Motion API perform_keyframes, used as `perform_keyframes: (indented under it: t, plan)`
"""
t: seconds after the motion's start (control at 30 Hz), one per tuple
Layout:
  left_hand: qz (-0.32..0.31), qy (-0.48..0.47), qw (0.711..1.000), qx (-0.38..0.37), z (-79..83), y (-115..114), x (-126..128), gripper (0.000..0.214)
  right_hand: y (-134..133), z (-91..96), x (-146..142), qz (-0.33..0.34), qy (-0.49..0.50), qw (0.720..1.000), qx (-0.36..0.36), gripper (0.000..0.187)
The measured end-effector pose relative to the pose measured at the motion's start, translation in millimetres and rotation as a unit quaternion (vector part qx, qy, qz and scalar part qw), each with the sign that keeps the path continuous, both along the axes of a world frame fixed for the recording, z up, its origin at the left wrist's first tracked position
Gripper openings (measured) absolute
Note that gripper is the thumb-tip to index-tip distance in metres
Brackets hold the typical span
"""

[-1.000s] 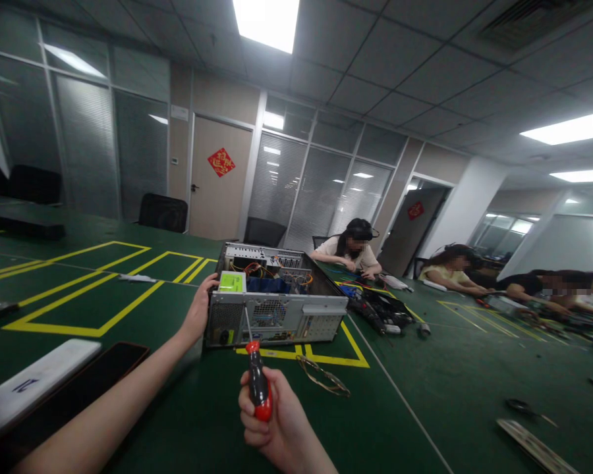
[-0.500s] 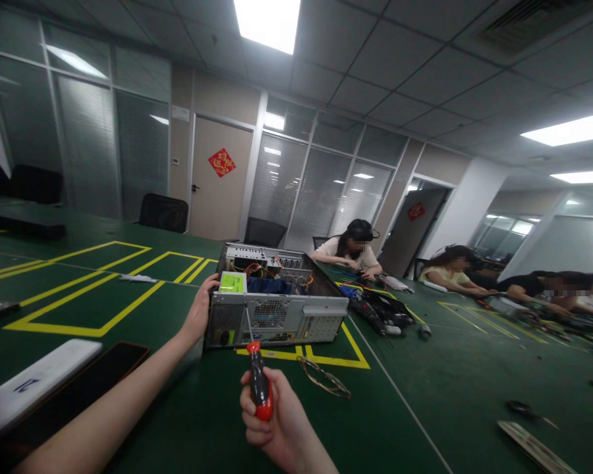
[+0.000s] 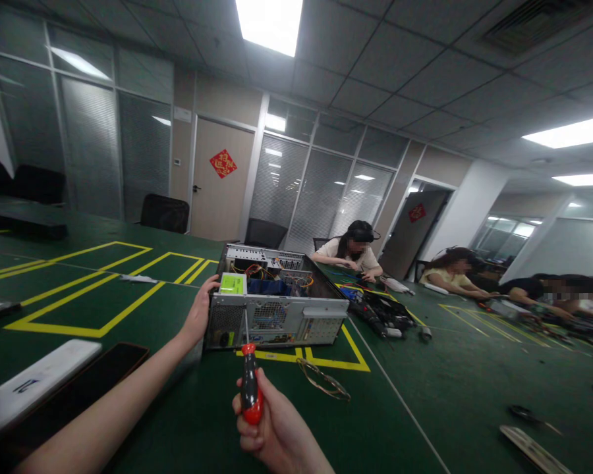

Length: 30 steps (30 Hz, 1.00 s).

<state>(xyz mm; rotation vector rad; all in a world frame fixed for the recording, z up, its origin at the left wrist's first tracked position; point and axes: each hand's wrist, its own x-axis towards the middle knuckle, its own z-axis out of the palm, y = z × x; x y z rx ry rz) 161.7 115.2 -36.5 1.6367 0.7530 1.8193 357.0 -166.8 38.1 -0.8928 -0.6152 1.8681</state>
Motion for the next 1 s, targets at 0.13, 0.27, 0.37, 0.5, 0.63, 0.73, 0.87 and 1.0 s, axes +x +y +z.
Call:
perform_keyframes:
  t: [0.13,0.27,0.37,0.5,0.63,0.73,0.87,1.0]
  plan:
    - [0.004,-0.003,1.0,0.0,-1.0,1,0,0.071,0,2.1,-2,0.007,0.022,0.998,-0.05,0.038]
    - [0.003,-0.001,1.0,0.001,-1.0,0,-1,0.072,1,2.7,-2,0.019,0.036,0.997,-0.058,0.031]
    - [0.003,0.003,1.0,-0.001,0.0,-2,-1,0.072,-1,0.9,-2,0.008,0.034,0.998,-0.052,0.03]
    - [0.006,0.007,1.0,0.0,1.6,-3,-2,0.073,-4,-1.6,-3,0.005,0.028,0.999,-0.037,0.036]
    - [0.005,0.007,1.0,0.008,2.0,-3,-2,0.071,-4,3.5,-2,-0.007,0.045,0.999,-0.018,0.036]
    - [0.006,0.005,1.0,0.008,1.9,-2,-1,0.069,-3,8.7,0,0.003,0.059,0.998,-0.016,0.033]
    - [0.006,0.004,1.0,0.006,2.1,-2,-1,0.07,-2,9.3,1,0.013,0.06,0.998,-0.015,0.031]
    - [0.003,0.001,1.0,0.002,2.5,-2,-2,0.068,-6,8.3,-1,0.013,0.091,0.996,0.006,0.052]
